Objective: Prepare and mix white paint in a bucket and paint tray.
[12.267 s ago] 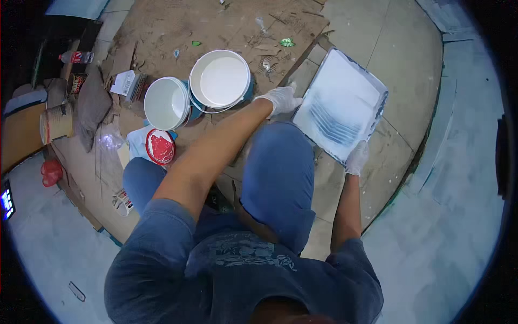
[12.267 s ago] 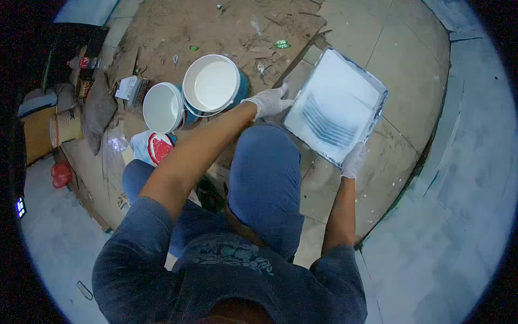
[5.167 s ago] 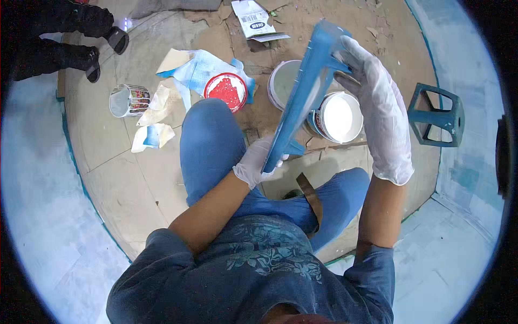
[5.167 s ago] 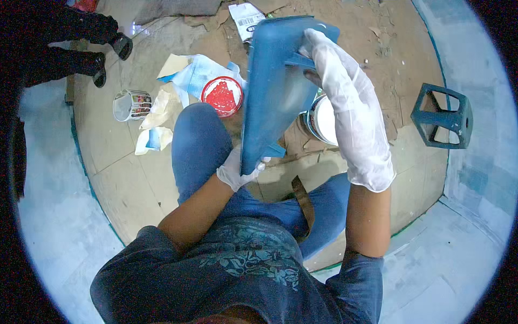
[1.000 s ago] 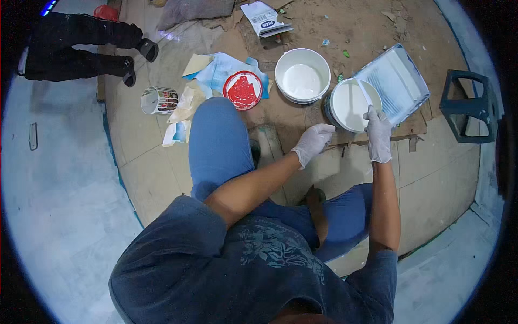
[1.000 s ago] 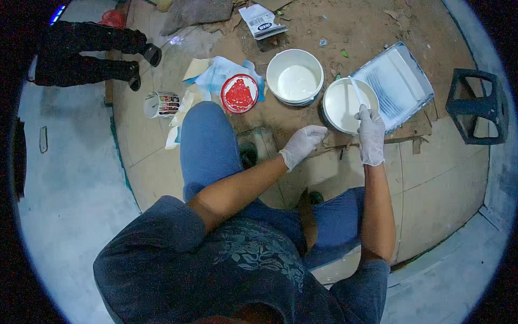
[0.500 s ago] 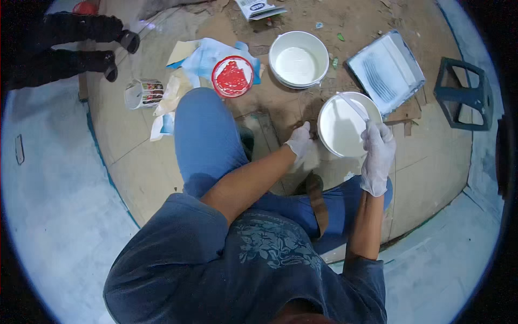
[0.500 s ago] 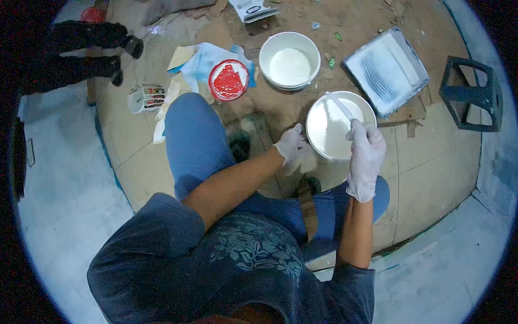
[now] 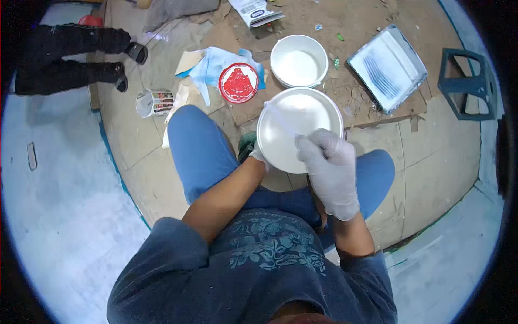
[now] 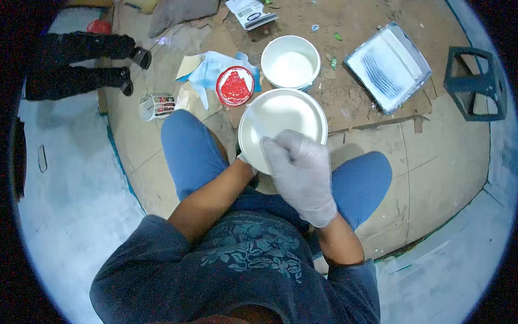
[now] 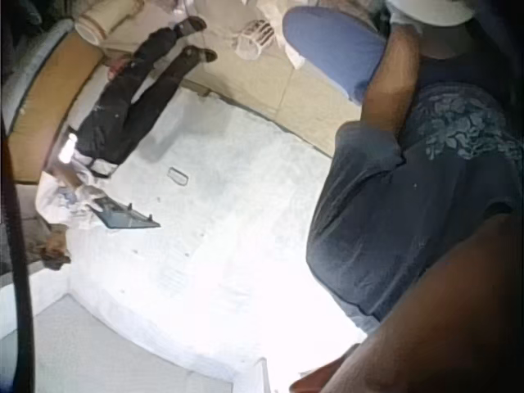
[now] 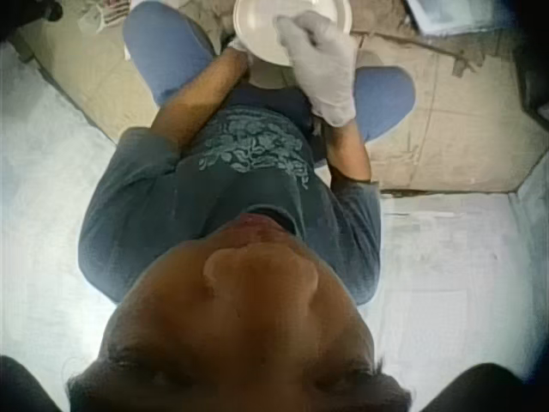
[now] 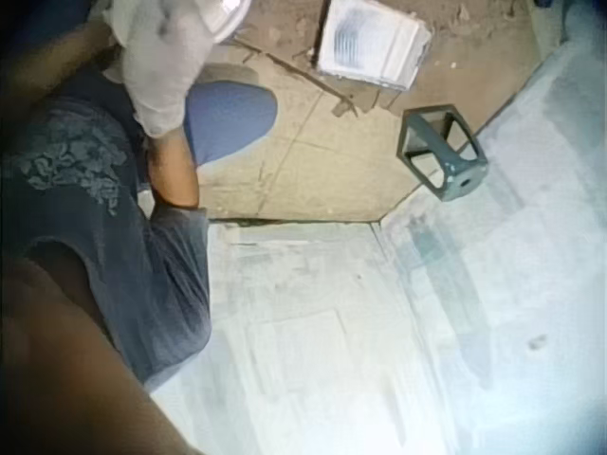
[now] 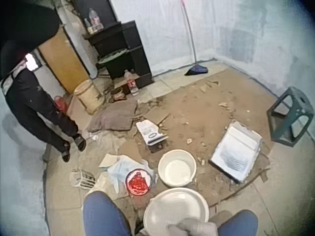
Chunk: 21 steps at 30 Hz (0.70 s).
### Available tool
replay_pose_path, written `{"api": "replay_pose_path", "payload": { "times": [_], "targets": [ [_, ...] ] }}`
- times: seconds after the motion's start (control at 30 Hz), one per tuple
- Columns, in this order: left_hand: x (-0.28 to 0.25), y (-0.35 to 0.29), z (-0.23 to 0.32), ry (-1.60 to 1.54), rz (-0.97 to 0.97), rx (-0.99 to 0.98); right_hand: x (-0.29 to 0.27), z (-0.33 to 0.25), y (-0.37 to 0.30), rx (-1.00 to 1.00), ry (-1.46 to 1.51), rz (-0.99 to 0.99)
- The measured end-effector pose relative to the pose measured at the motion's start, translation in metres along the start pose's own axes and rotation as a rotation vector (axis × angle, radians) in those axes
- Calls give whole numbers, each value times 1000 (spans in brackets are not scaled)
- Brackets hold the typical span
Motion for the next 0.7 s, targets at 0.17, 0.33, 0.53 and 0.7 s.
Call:
{"api": "replay_pose_path", "payload": {
  "times": [0.17,0.33,0.53,0.7],
  "targets": [
    [3,-12,46,136,-6,139,28,-13,26,-88,-198,-4],
    [-22,-19,91,57,-32,149,48,-23,54,-384,-303,36],
    [-38,-31,126,114,625,171,70,-25,90,-231,-179,57],
    [-88,-33,169,279,758,150,75,-30,103,-228,-141,147]
  ]
}}
Point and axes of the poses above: each hand's wrist, its own y-axis towards the middle knuckle, its own x-axis out of the palm, z = x × y, the point moved 5 cm from there along y, towards the middle knuckle, and after that the axes turned 9 degrees about -y, right-handed, at the moved point
